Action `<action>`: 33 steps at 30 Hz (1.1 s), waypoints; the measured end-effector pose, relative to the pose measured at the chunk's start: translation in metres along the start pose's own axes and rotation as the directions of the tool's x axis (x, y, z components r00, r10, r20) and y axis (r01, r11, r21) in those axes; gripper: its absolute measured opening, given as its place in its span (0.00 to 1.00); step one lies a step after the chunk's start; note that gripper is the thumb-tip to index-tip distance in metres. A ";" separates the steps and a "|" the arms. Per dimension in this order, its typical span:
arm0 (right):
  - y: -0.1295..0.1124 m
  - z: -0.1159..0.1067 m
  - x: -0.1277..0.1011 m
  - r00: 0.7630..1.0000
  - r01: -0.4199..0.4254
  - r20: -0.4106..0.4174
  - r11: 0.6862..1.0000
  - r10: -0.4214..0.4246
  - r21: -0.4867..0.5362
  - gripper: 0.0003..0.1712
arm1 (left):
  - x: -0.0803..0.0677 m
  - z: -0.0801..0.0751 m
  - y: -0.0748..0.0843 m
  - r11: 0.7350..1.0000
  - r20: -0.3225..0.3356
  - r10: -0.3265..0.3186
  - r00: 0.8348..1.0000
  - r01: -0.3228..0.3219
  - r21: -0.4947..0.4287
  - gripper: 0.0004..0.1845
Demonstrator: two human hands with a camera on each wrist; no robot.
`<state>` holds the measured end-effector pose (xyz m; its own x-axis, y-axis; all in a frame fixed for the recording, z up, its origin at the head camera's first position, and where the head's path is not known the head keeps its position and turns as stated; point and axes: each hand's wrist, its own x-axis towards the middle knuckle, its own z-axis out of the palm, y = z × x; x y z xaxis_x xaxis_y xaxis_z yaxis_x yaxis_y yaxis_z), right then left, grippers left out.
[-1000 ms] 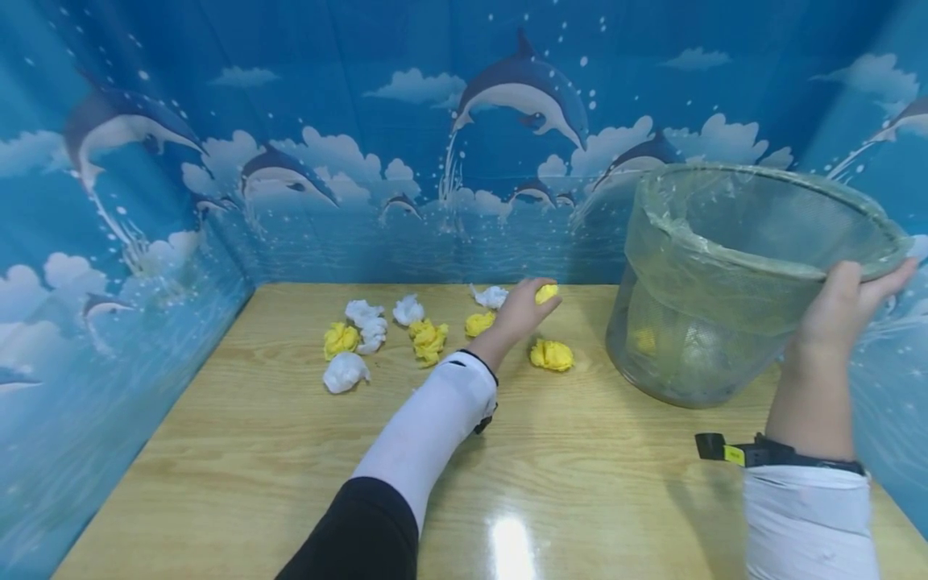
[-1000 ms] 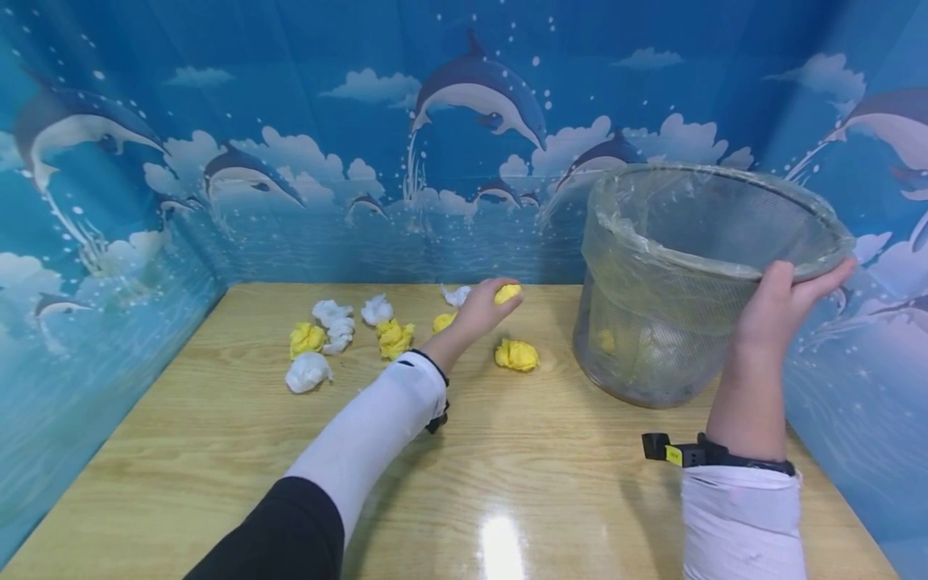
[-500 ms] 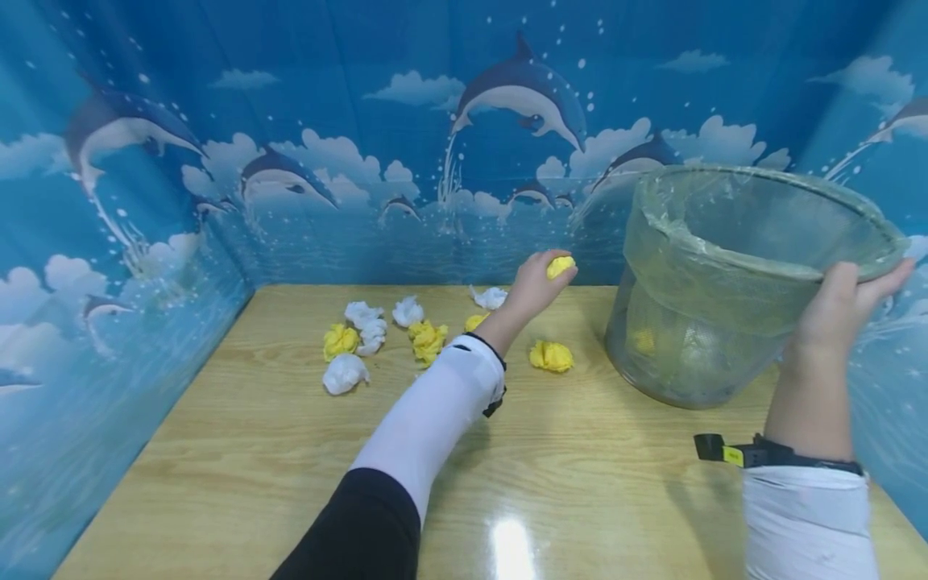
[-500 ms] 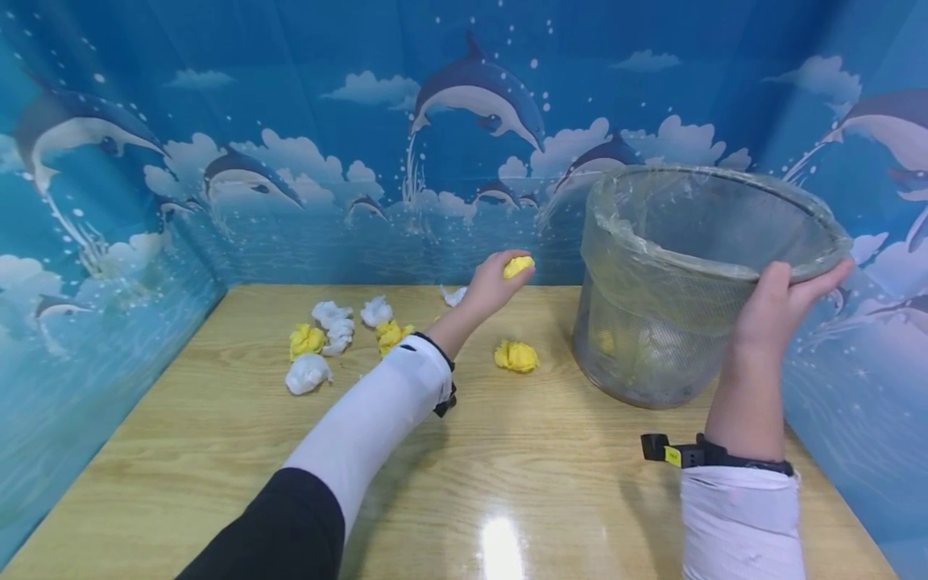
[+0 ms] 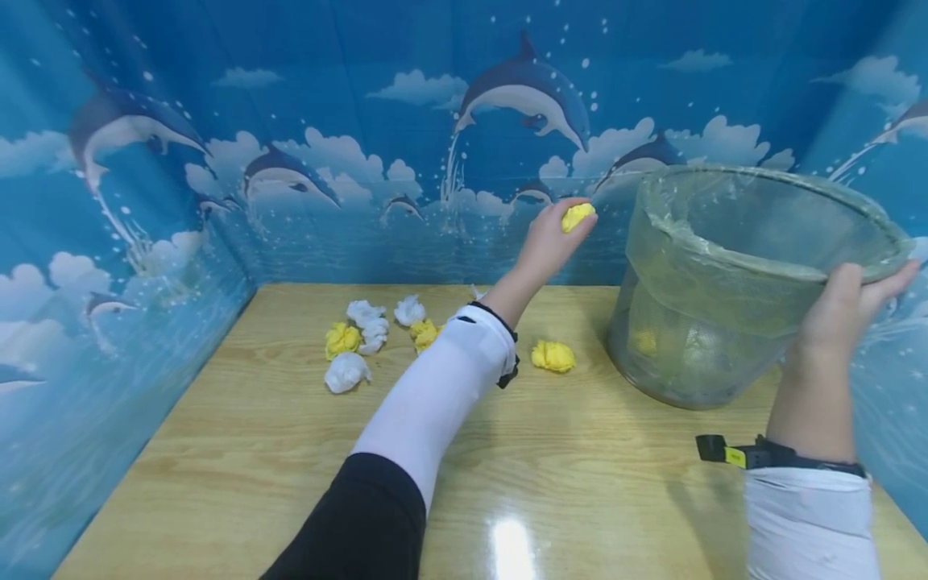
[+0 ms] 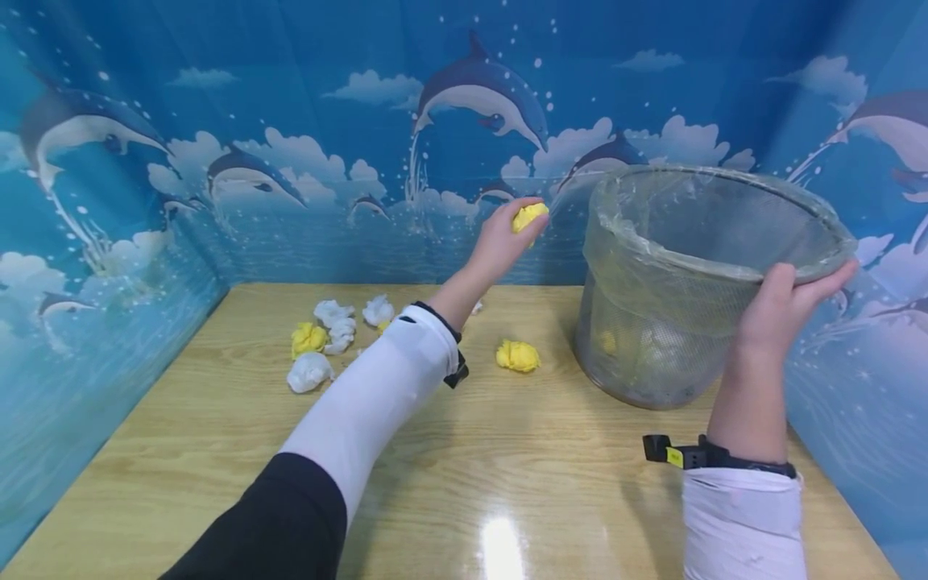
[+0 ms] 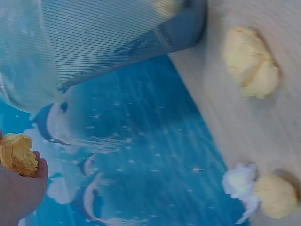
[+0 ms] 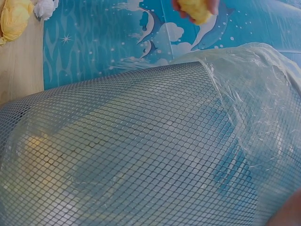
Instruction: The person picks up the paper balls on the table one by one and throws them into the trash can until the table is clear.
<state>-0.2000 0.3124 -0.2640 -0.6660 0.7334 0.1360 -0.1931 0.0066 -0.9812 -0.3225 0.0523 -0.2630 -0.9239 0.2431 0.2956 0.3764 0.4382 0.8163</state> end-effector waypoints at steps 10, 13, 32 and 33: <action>-0.001 0.001 -0.004 1.000 -0.003 0.008 1.000 0.003 0.006 0.40 | 0.010 -0.012 0.044 0.998 0.011 0.064 0.998 -0.064 0.013 0.25; -0.002 0.002 -0.006 1.000 0.012 0.013 1.000 -0.012 0.008 0.40 | 0.014 -0.013 0.057 0.996 0.016 0.086 0.996 -0.086 0.018 0.25; 0.003 -0.002 -0.001 0.997 0.072 0.010 0.997 -0.073 0.041 0.40 | 0.015 0.022 0.108 0.995 0.082 0.090 0.993 -0.094 0.036 0.25; 0.004 -0.002 -0.001 0.997 0.080 0.004 0.996 -0.080 0.034 0.40 | 0.015 0.023 0.109 0.995 0.082 0.092 0.992 -0.095 0.037 0.25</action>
<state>-0.1988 0.3130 -0.2680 -0.6514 0.7278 0.2146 -0.2701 0.0419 -0.9619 -0.2938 0.1236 -0.1811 -0.8764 0.3530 0.3276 0.4652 0.4446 0.7655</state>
